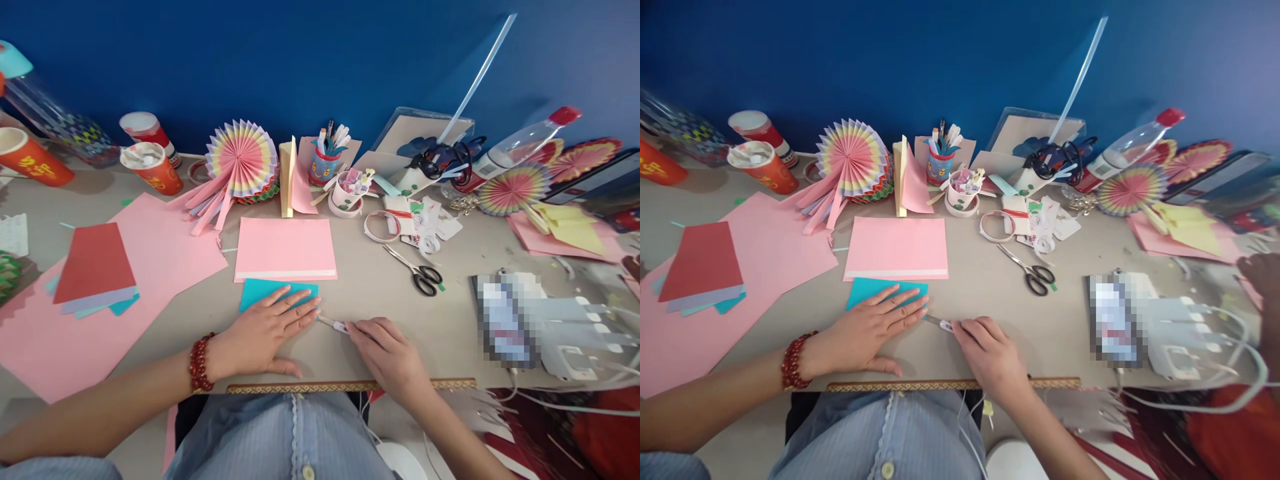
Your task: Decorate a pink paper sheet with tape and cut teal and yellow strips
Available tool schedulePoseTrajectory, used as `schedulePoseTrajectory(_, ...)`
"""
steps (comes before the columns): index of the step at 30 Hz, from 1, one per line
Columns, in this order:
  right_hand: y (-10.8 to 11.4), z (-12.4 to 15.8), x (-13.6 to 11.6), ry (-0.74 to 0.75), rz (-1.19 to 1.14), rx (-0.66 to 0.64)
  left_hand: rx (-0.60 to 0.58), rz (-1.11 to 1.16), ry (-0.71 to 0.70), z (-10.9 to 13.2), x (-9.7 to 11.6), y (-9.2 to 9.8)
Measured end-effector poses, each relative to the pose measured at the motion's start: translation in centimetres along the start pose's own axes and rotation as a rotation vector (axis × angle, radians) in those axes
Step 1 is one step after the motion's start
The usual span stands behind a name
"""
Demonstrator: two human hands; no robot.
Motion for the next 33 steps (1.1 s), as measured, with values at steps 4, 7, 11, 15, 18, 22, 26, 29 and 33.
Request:
schedulePoseTrajectory(4,-0.2,0.0,-0.3,-0.004,0.011,-0.017,-0.01,0.005,0.0,0.0,0.0,-0.2)
schedulePoseTrajectory(7,-0.4,-0.1,-0.3,-0.023,0.024,-0.02,-0.013,0.005,0.0,0.0,0.0,-0.3)
schedulePoseTrajectory(11,-0.4,-0.2,-0.5,-0.025,0.022,-0.026,-0.015,0.007,0.003,0.0,0.0,-0.2)
schedulePoseTrajectory(15,-0.5,-0.3,-0.7,-0.028,0.028,-0.03,-0.021,0.001,0.0,0.0,0.0,-0.3)
schedulePoseTrajectory(18,-0.7,-0.6,-1.1,-0.035,0.031,-0.026,-0.007,-0.001,0.006,0.0,0.0,-0.4)
schedulePoseTrajectory(22,-1.1,-0.8,-1.6,-0.037,0.037,-0.016,-0.019,0.012,0.001,0.0,-0.1,-0.2)
schedulePoseTrajectory(26,-0.8,-1.0,-1.7,-0.044,0.017,0.012,-0.045,0.049,0.019,0.5,-0.6,0.7)
schedulePoseTrajectory(29,-0.7,-1.1,-1.7,-0.045,0.01,0.012,-0.048,0.042,0.038,1.1,-1.1,1.1)
schedulePoseTrajectory(33,-0.8,-1.1,-1.7,-0.041,0.021,-0.012,-0.07,0.001,0.017,1.9,-1.2,0.2)
Point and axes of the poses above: each hand's wrist, its own z-axis away from the middle knuckle, its own y-axis out of the back of the hand, x = y × z, the point moved 9 cm from there along -z, towards the middle knuckle, and after that the axes turned 1 degree about -z, right-handed, at the moved point
